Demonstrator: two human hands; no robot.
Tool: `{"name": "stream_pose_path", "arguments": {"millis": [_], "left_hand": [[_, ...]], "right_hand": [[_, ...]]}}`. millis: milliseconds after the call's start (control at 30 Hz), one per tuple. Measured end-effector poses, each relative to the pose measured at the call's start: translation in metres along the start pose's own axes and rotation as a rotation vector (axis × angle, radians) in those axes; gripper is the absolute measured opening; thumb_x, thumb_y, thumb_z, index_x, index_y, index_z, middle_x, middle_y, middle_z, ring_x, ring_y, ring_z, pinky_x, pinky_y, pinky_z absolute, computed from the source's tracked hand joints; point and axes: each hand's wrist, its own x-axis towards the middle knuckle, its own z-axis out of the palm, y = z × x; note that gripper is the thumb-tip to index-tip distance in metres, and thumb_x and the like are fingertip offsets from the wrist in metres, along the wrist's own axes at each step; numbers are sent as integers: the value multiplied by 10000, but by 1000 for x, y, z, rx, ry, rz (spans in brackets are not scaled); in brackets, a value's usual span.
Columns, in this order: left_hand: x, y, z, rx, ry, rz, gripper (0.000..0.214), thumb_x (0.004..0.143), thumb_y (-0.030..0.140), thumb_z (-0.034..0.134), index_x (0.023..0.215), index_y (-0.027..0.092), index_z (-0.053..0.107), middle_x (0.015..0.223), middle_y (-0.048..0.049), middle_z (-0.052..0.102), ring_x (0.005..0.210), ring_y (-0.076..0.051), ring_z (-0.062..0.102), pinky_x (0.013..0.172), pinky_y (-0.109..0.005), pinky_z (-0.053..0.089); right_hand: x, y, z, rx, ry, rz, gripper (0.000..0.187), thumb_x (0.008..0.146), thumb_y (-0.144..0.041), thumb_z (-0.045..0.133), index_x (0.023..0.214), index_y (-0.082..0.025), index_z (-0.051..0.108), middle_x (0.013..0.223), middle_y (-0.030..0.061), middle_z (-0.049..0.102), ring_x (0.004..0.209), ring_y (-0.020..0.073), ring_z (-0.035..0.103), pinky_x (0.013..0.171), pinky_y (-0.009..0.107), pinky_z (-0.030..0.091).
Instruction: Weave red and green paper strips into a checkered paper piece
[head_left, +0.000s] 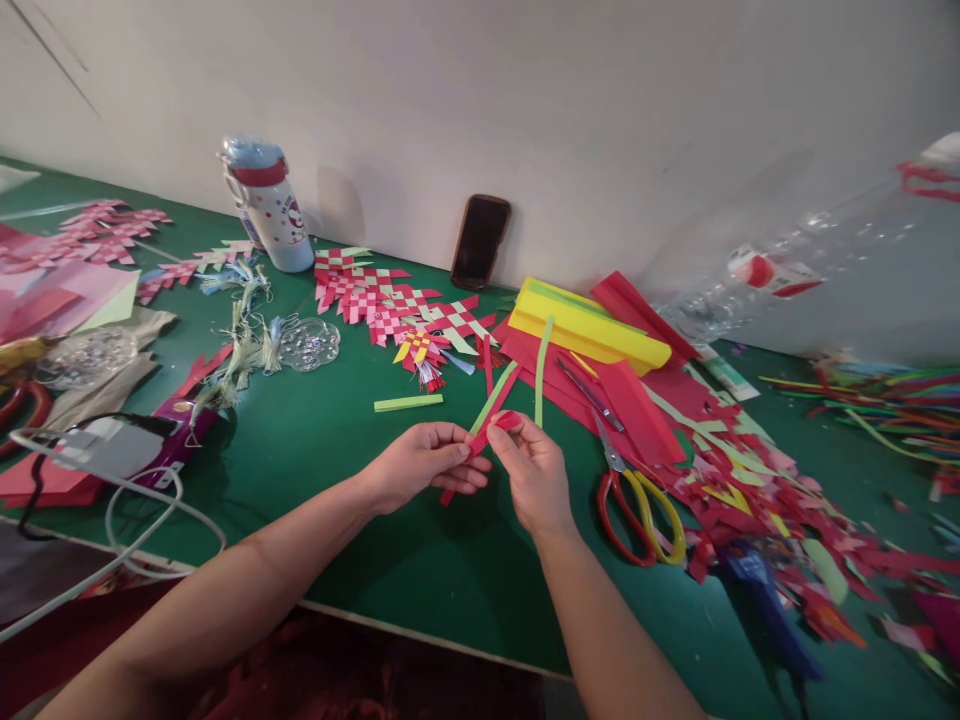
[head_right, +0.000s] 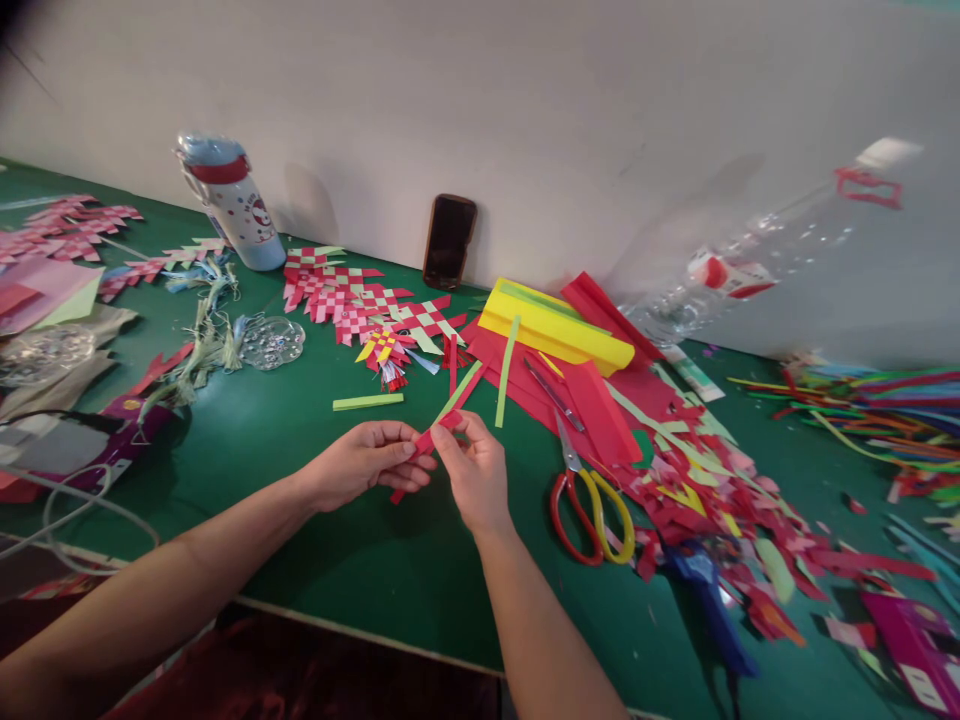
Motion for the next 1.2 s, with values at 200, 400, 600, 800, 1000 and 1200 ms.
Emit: {"name": "stream_pose_path", "arguments": {"millis": [200,400,600,800,1000,1200], "left_hand": [[-3,3,1,-39,-17,-52,371,705,347,835,913,115,634,903,-116,753,767,-178,733,749,-291,580],[-5,5,1,-49,-27,-82,358,760,395,782,919,102,650,902,-144,754,761,-197,741,734,-295,591],[-3,4,-1,-31,-35,-85,334,750,368,801,896,104,658,899,-127,753,751,-180,738,700,-257,585],[-3,3,-2,-15,-45,-77,323,757,360,794,903,105,658,898,-123,749,748,-175,734,705,-267,579],[-3,4,-2,7,-59,-58,357,721,371,818,905,104,667,888,-110,741,750,-168,725,708,-264,575],[-3,4,-3,18,-74,-47,373,717,376,830,927,114,667,859,-83,732,749,-148,713,711,-251,563]], "right_hand": [[-1,-2,0,-6,-27,6,134,838,-353,692,796,-230,664,818,-15,610,783,138,555,741,276,441],[-1,-4,0,-14,-38,24,140,838,-354,689,799,-224,658,766,-25,587,723,126,533,709,270,437],[-2,-8,1,-20,-60,29,166,826,-364,691,767,-215,649,773,-15,589,730,134,541,705,279,447],[-2,-10,2,-37,-68,29,188,817,-385,688,754,-214,641,773,-8,582,725,140,541,694,283,458],[-4,-12,3,-44,-81,40,184,805,-386,695,752,-218,640,802,-6,574,692,131,540,644,276,461],[-5,-10,3,-41,-98,47,182,803,-382,698,743,-221,638,816,-5,580,688,128,555,625,267,480]]}}
